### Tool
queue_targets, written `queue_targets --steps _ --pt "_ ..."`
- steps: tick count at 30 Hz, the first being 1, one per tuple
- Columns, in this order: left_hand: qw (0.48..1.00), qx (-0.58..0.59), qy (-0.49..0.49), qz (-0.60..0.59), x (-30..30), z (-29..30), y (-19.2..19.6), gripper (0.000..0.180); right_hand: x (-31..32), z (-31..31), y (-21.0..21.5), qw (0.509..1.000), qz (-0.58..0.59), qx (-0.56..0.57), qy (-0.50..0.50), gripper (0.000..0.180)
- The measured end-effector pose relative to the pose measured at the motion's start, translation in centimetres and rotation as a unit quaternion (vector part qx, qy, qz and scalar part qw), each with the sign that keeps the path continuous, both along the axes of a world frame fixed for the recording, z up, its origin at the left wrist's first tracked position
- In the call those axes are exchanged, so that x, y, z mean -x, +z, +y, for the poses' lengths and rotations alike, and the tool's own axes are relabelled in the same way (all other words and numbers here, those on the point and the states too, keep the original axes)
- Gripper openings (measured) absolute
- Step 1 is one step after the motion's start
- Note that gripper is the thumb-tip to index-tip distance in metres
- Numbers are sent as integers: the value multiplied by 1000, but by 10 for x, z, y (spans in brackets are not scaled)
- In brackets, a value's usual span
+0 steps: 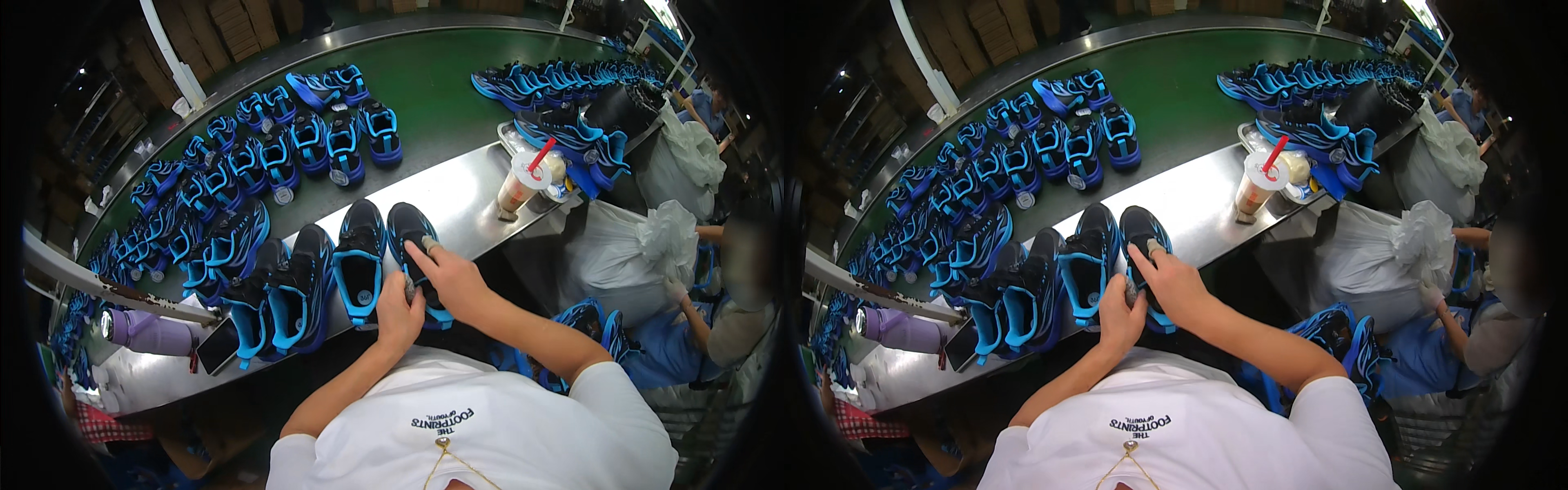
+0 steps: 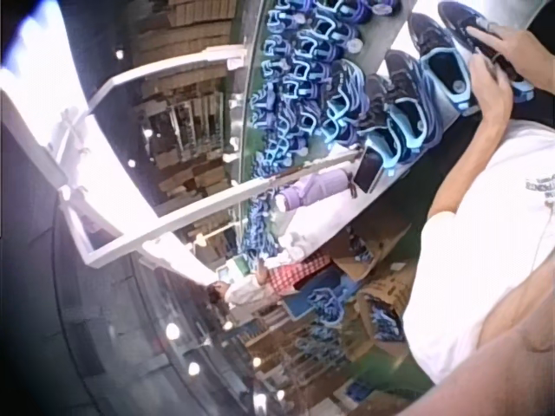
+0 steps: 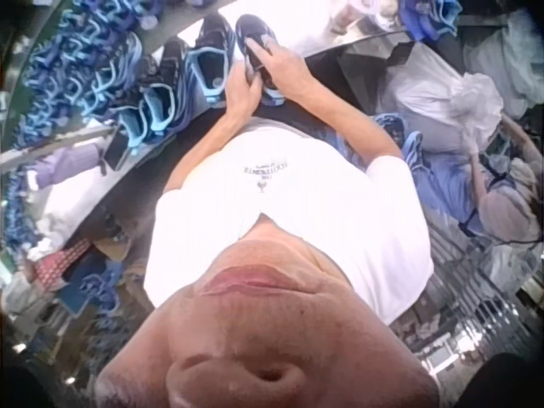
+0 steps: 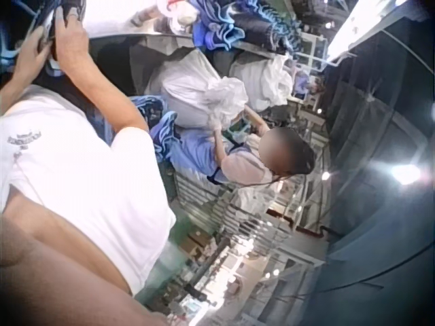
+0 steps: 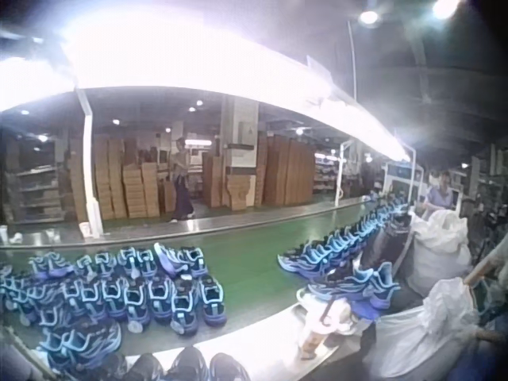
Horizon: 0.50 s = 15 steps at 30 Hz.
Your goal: The person cleans shoes by rubbing their tongues and dials using finger pads, then places the pairs onto a tray and into a basket.
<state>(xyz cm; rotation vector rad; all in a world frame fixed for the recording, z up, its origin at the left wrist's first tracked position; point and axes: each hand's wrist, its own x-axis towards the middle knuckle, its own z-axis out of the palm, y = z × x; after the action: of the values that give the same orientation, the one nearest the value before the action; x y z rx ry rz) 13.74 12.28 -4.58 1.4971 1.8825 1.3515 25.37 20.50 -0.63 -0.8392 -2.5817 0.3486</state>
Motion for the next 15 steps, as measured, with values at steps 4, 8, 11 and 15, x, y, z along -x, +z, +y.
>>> queue_targets --steps 4,8,11,15 --pt "1000 3 -30 -7 0 5 8 17 2 -8 -10 999 -4 -37 -17 58" --pt "997 35 -73 -15 25 -24 52 10 -13 13 24 993 -87 65 51 53" --pt "984 -45 150 81 59 -45 50 9 -4 34 54 996 9 77 36 49" --pt "968 -48 146 198 78 -30 3 27 71 36 31 975 44 116 186 68"
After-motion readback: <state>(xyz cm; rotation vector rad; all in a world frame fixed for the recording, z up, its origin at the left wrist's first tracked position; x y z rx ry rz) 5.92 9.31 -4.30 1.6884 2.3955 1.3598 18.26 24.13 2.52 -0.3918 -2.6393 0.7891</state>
